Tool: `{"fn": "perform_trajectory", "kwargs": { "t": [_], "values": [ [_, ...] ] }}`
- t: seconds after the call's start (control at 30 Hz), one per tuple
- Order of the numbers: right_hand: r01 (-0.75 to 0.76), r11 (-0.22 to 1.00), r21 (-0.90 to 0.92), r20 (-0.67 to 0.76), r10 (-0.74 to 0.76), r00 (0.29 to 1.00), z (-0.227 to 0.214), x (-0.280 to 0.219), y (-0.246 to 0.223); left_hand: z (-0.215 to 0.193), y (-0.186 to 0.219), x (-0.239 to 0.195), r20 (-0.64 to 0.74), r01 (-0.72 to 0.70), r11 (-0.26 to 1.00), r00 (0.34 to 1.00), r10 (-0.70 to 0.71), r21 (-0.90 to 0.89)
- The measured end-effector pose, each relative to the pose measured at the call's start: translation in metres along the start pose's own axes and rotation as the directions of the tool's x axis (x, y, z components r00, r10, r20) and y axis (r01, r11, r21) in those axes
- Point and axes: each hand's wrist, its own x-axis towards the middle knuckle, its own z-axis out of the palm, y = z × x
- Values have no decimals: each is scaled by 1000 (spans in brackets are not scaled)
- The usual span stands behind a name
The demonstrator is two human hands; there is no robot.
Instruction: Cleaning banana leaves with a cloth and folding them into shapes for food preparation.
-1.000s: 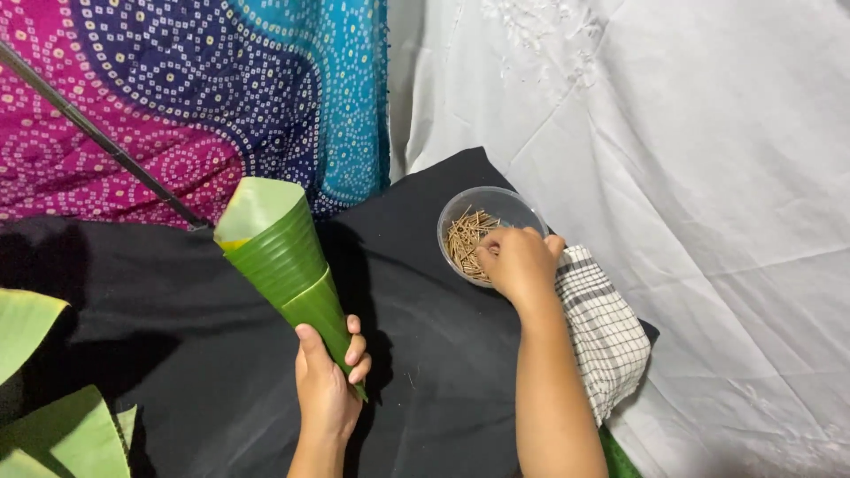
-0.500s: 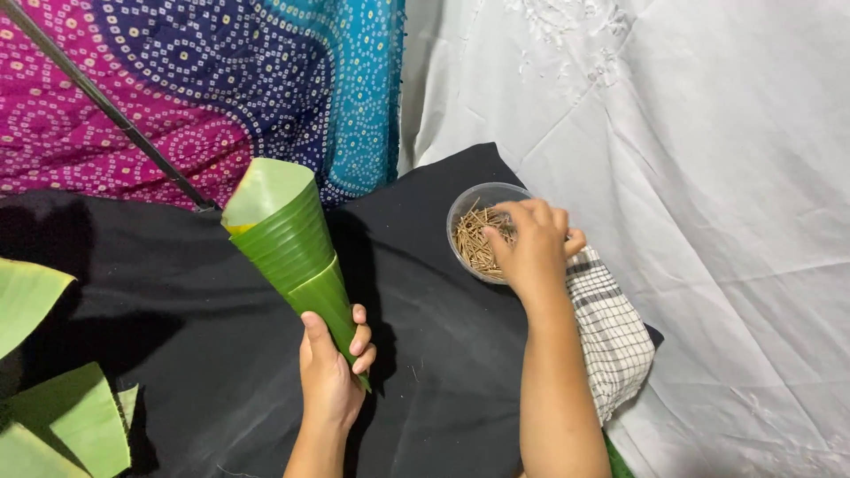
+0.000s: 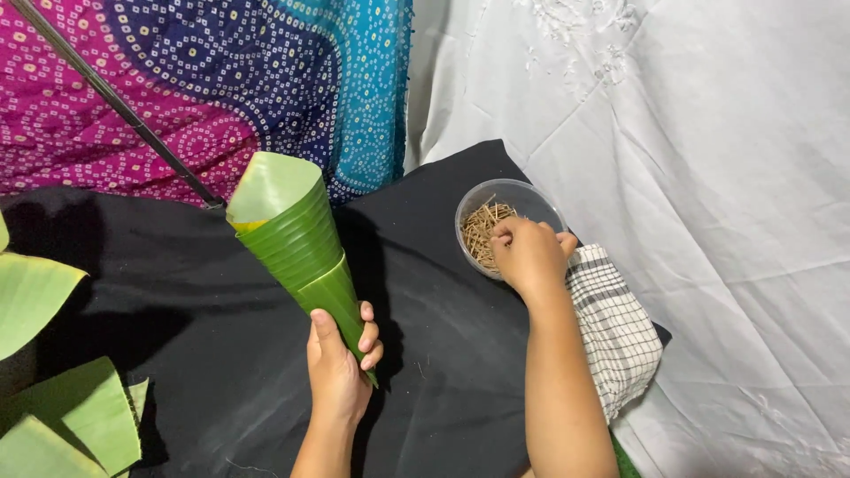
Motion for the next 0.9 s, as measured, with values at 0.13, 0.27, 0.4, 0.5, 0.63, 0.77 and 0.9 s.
{"fn": "perform_trajectory", "kwargs": {
  "t": [0.13, 0.27, 0.4, 0.5, 0.63, 0.77, 0.9],
  "values": [
    [51, 998, 41, -33, -50, 998, 1, 0, 11, 3, 1, -2, -1, 0, 1000, 1000, 0, 24],
    [75, 997, 14, -260, -69, 963, -4, -4, 10, 3, -1, -2, 3, 10, 1000, 1000, -10, 1],
    [150, 989, -19, -370, -146, 918, -14, -7, -2, 4, 1, -3, 3, 14, 1000, 1000, -14, 10],
    [39, 999, -25, -63, -40, 997, -3, -3, 1, 1, 0, -2, 6, 16, 1000, 1000, -16, -19],
    [17, 996, -83, 15, -15, 1000, -6, 0, -3, 1, -1, -2, 8, 22, 999, 1000, -22, -36],
    [-14, 995, -101, 28, 17, 999, -3, 1, -2, 1, -2, -2, 26, 10, 999, 1000, -10, -32],
    [10, 999, -30, -51, -11, 999, -2, 1, 1, 1, 0, -3, 31, 6, 1000, 1000, -6, -21]
  ]
}}
